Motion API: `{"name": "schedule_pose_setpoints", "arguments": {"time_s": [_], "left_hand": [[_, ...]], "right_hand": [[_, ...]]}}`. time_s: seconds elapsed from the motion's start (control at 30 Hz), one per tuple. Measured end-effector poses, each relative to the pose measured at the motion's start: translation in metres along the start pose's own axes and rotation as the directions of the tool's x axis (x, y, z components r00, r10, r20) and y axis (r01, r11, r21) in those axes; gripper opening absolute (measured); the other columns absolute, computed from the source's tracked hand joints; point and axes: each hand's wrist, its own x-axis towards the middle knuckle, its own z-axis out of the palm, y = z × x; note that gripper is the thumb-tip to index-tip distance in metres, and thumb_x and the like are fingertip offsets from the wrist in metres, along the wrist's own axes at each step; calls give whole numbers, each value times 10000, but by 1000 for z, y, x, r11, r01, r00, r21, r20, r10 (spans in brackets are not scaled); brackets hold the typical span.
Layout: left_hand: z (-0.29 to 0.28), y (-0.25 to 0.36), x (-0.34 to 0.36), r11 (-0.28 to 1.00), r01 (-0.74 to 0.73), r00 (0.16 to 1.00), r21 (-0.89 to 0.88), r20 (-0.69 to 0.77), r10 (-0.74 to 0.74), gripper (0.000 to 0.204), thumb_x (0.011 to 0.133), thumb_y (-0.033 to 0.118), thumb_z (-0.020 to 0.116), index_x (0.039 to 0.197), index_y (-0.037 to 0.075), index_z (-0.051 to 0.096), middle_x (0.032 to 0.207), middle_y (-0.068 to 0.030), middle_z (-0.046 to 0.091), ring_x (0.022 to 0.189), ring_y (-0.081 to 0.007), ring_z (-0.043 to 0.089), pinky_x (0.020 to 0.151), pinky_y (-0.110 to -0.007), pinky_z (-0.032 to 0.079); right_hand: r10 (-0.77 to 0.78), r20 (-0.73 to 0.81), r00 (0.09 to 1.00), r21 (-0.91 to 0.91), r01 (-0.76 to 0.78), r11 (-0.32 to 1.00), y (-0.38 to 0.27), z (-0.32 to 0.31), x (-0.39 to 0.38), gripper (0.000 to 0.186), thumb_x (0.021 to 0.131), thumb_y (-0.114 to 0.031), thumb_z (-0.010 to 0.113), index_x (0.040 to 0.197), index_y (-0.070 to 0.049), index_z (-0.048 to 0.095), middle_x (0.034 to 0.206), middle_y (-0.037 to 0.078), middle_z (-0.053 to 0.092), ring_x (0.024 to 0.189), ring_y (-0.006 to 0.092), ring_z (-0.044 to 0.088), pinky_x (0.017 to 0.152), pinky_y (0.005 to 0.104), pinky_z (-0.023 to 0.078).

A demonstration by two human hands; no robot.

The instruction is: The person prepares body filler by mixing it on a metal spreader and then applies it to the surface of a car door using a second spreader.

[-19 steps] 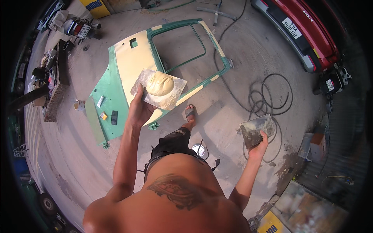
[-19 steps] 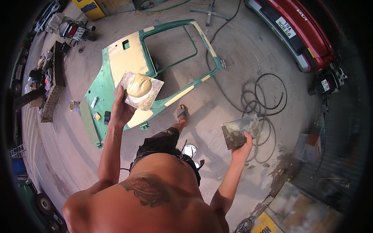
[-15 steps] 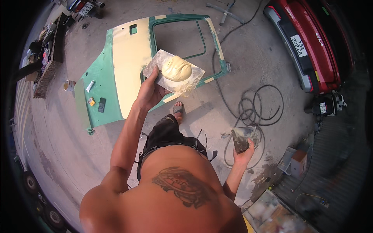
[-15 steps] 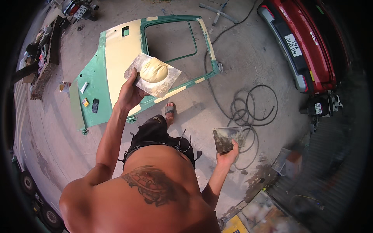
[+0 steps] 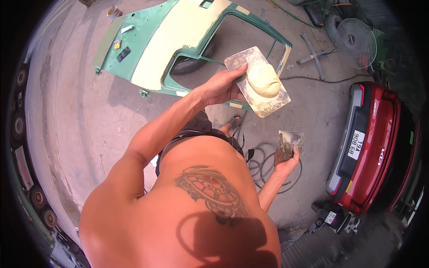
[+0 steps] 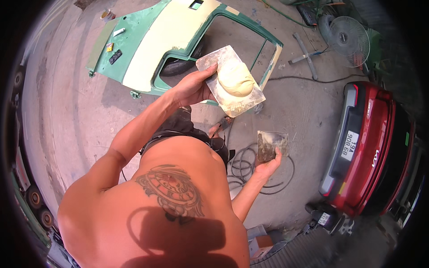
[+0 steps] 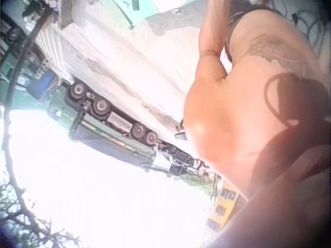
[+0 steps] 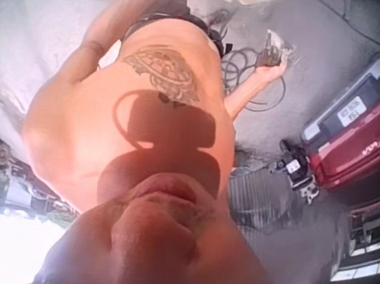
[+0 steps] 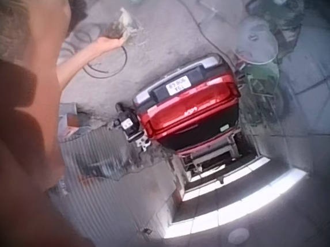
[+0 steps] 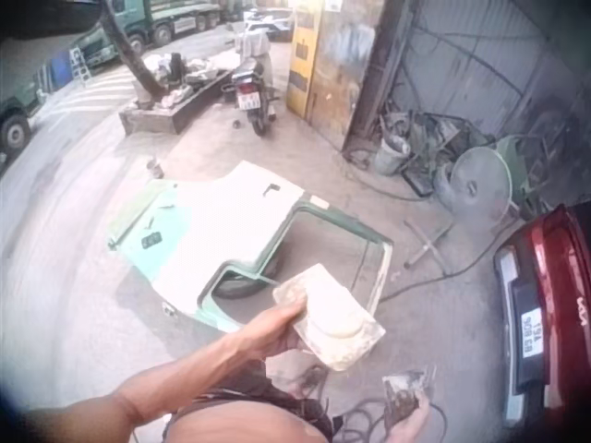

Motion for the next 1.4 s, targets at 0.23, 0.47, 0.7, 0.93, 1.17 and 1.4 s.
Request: {"name": "schedule_pose_setpoints", "arguments": {"time_s": [0.23,0.47,0.7,0.93,1.17,1.4], "left_hand": [[49,-28,-38,924,-372,867,95,-320,382,504,1039,367,309,1415,31,298,1372,-164,467,1198,-320,547,928,-497,537],[57,-47,-57,821,-537,662,195,-506,553,595,1025,413,345,1372,-70,336,1330,-213,496,1173,-332,564,958,-452,526],[28,-6,-53,654,-601,365,459,-570,736,602,996,432,424,1354,-52,399,1292,-200,530,1157,-311,574,920,-462,540],[-57,80,-23,-19,220,-144,975,52,988,395,1003,256,474,1261,-41,496,1197,-169,577,992,-291,616,819,-353,486],[-61,211,-40,-211,80,-134,974,220,966,473,860,85,625,1318,33,519,1307,-210,549,1176,-332,576,948,-394,485],[-55,247,-72,-213,412,-25,886,245,969,642,727,92,690,1350,119,536,1307,-191,546,1174,-363,565,954,-408,492]], "right_hand": [[305,294,906,-338,-200,920,-84,114,124,287,836,-154,590,1083,-9,569,1070,110,619,1006,284,610,899,443,504],[422,439,793,-429,-228,874,-48,205,133,259,839,-104,583,1075,3,576,1078,100,619,1041,257,591,950,429,461],[726,536,430,-676,-296,675,25,313,68,241,888,-149,559,1082,-10,593,1033,86,656,944,209,635,870,362,505],[911,345,226,-879,-262,398,91,451,-19,282,896,-181,561,1114,-2,580,991,94,660,884,191,655,798,343,550],[952,230,203,-955,-140,261,173,567,-64,294,880,-191,577,1104,-1,581,997,100,656,869,189,658,801,343,547],[975,207,83,-978,-13,209,259,649,-65,361,883,-209,551,1182,-7,536,1065,110,640,939,211,650,865,372,527]]}}
